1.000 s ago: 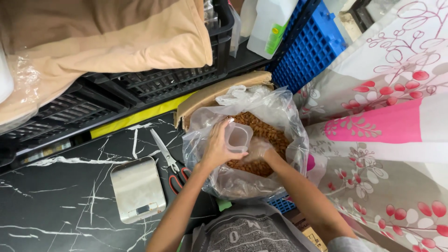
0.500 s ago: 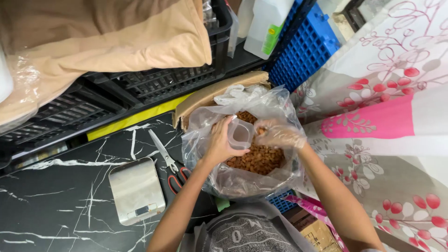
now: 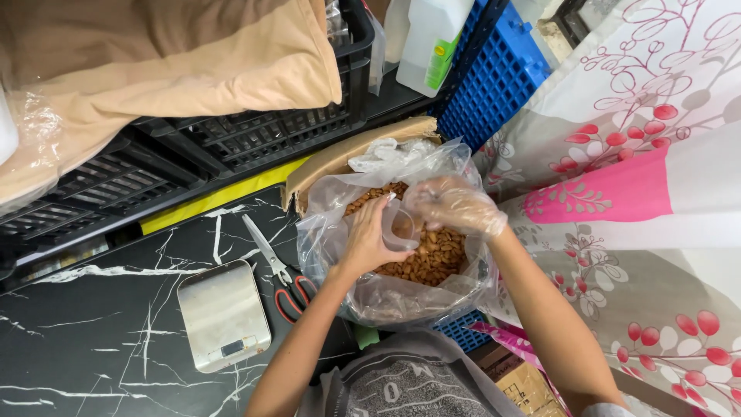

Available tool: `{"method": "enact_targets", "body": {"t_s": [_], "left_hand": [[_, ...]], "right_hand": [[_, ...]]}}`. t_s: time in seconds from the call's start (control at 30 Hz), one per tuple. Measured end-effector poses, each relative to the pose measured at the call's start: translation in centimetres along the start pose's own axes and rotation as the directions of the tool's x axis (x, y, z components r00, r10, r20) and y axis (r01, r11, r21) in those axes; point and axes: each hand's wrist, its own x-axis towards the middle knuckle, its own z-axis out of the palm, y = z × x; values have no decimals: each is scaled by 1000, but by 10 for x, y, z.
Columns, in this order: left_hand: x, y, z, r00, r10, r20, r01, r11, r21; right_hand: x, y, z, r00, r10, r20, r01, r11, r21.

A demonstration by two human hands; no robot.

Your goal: Filling small plastic bags with nuts and weighing them on a digital scale

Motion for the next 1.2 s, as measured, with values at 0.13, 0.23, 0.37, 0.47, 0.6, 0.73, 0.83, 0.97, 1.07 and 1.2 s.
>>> {"method": "enact_targets", "body": {"t_s": [0.13,0.23,0.37,0.47,0.6,0.73,0.83,0.97,1.07,1.2], "left_hand": [[-6,-3,-8,1000,-28,-12,27,999,-33],[-13,-3,-18,998,-40,-44,38,998,-52],[-25,-4,-27,996,-43,-76,40,998,-46],[-27,-4,-28,996,-41,-80,36,998,-59],[-27,-10,-24,998,-33,-56,30,998,-63],[-22,-3,-29,998,-49,-38,46,996,-75],[-19,-2,-27,998,-49,-40,47,997,-66],[-15,-8,-17,998,-18,-58,15,998,-56],[-11,0,-15,1000,-15,-20,14,999,-51],[-6,16,-13,999,-13,34,11,999,53]], "right_hand": [[70,69,6,1000,24,-18,-23,996,82],[140,133,43,989,-126,80,128,992,-23],[174,157,98,919,-280,276,330,931,-157],[148,146,121,924,-162,346,238,952,-191],[108,135,136,895,44,444,85,960,-266],[105,142,135,854,175,490,-8,946,-323],[112,157,123,923,202,326,-261,954,146],[44,84,49,985,136,106,-156,963,219],[17,43,19,994,99,52,-105,985,136],[7,17,19,999,46,1,-46,995,94]]}}
